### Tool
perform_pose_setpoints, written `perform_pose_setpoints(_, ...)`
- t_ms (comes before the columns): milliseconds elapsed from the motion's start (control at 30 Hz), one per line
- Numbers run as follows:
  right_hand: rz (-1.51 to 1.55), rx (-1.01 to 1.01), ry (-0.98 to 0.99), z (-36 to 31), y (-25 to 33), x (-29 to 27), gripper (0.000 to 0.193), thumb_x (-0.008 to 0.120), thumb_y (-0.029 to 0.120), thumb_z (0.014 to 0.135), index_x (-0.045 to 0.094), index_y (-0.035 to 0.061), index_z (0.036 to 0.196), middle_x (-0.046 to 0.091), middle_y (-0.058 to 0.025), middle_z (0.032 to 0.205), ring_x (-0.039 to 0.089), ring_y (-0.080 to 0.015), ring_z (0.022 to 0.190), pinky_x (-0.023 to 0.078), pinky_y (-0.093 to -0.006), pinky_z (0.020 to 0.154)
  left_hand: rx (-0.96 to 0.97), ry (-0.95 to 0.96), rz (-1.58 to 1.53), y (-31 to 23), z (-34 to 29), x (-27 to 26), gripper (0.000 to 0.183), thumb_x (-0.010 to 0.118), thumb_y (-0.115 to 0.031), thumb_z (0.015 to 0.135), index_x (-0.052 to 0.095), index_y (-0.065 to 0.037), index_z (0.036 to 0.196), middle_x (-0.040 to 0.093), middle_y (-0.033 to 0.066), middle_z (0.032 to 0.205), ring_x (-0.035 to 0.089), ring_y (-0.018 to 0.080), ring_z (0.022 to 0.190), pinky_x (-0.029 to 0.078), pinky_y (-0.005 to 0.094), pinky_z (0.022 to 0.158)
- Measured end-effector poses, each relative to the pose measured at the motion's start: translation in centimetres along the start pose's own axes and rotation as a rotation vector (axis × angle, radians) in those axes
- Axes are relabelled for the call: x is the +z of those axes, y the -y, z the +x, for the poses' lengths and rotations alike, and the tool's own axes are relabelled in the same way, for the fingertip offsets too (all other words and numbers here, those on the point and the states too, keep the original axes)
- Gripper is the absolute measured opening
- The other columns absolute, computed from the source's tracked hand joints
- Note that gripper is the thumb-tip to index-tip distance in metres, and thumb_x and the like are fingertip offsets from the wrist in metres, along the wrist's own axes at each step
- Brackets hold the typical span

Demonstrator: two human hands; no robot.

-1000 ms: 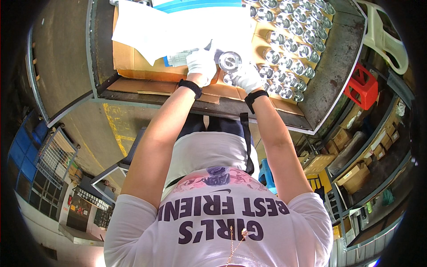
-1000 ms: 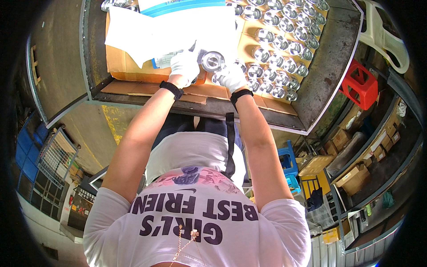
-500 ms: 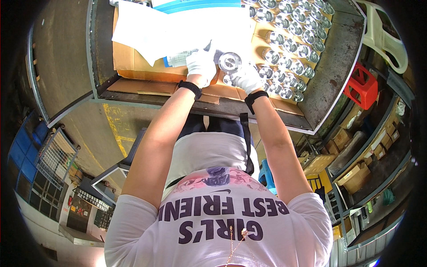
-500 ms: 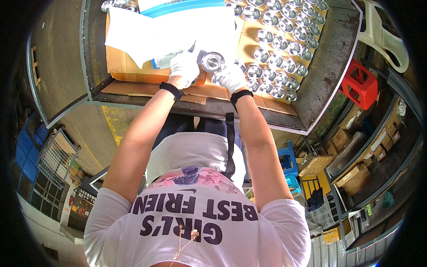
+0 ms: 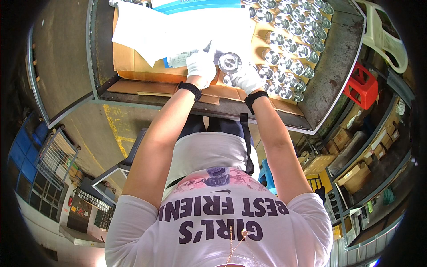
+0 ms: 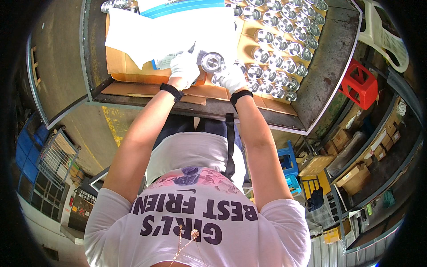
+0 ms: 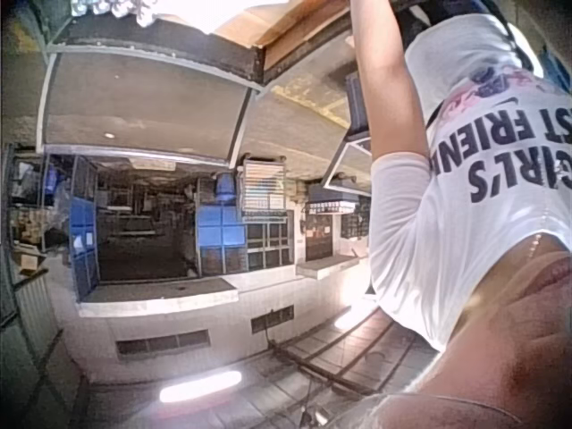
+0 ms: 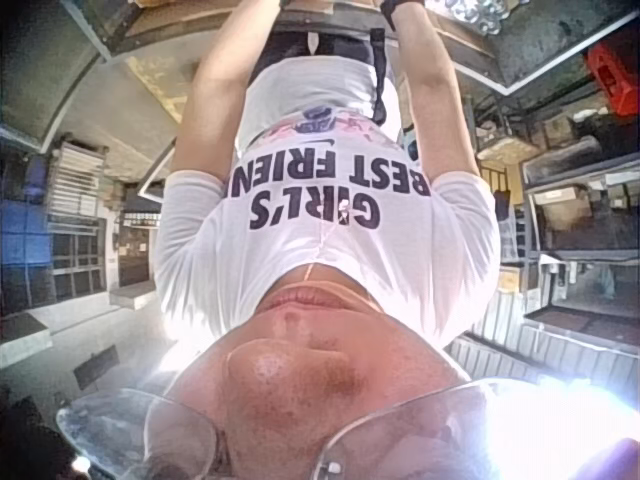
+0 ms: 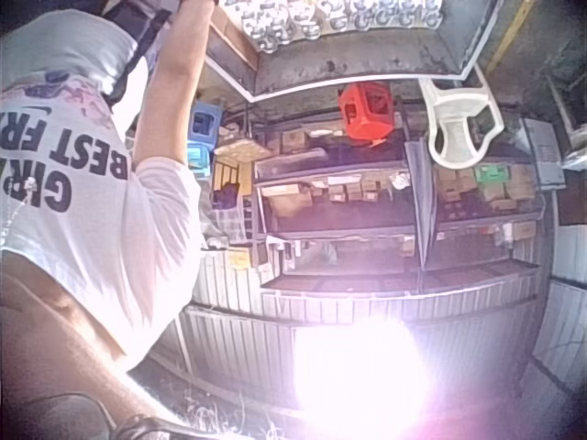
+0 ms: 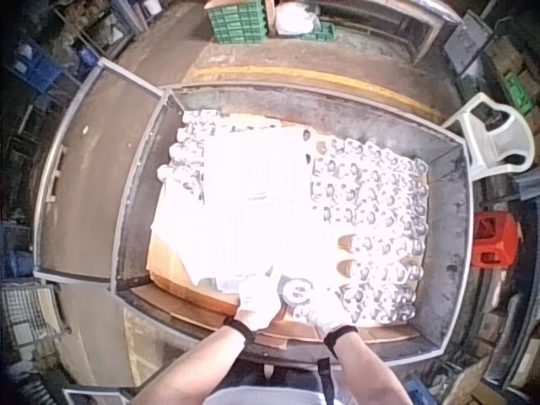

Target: The recorder is inspecting cylindrical metal parts from a large bin and cross-referencing with a checklist.

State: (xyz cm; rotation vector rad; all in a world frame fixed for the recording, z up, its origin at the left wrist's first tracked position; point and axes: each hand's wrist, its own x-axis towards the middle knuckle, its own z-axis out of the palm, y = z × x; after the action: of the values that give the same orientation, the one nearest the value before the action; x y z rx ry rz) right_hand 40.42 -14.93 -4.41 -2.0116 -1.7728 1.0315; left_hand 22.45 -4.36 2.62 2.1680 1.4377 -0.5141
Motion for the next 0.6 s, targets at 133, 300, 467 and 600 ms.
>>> perform_pose_setpoints(133, -0.063, -0.024, 0.025, -0.1, 0.0, -0.2, 0.025, 0.065, 0.037, 0.087, 0.075, 0.0139, 0.091, 0.075, -0.0089, 0.086, 0.070, -0.0281, 0.080, 0.055, -0.0392, 0.076, -0.005, -0.004, 0.008, 0.1, 0.0, 0.3, 0.076, 0.058, -0.010, 0.086, 0.035, -0.015, 0.159, 0.064, 0.0269, 0.121, 0.068, 0.0367, 0.103, 0.054, 0.0470, 0.084)
perform_pose_setpoints(300, -0.079, -0.064, -0.006, -0.2, -0.2, -0.1, 0.024, 0.066, 0.037, 0.087, 0.075, 0.0143, 0.089, 0.074, -0.0082, 0.083, 0.069, -0.0267, 0.077, 0.055, -0.0396, 0.074, -0.004, -0.016, 0.015, 0.0, -0.2, 0.1, 0.077, 0.059, -0.010, 0.085, 0.035, -0.014, 0.158, 0.065, 0.0259, 0.119, 0.068, 0.0366, 0.102, 0.055, 0.0468, 0.083)
perform_pose_setpoints(467, -0.041, -0.019, 0.020, -0.2, -0.3, 0.1, 0.022, 0.068, 0.035, 0.085, 0.074, 0.0141, 0.087, 0.074, -0.0079, 0.081, 0.069, -0.0270, 0.074, 0.055, -0.0400, 0.072, -0.005, -0.018, -0.004, 0.1, -0.3, 0.3, 0.076, 0.059, -0.011, 0.085, 0.037, -0.012, 0.157, 0.068, 0.0238, 0.110, 0.069, 0.0358, 0.097, 0.055, 0.0460, 0.081)
perform_pose_setpoints(600, 0.018, -0.018, 0.061, -0.2, -0.2, -0.3, 0.021, 0.069, 0.034, 0.084, 0.074, 0.0140, 0.086, 0.074, -0.0083, 0.082, 0.069, -0.0272, 0.075, 0.055, -0.0402, 0.071, 0.072, -0.124, -0.166, 1.6, -0.4, 1.3, 0.064, 0.059, -0.013, 0.086, 0.048, -0.008, 0.149, 0.069, 0.0206, 0.104, 0.069, 0.0350, 0.094, 0.055, 0.0452, 0.082)
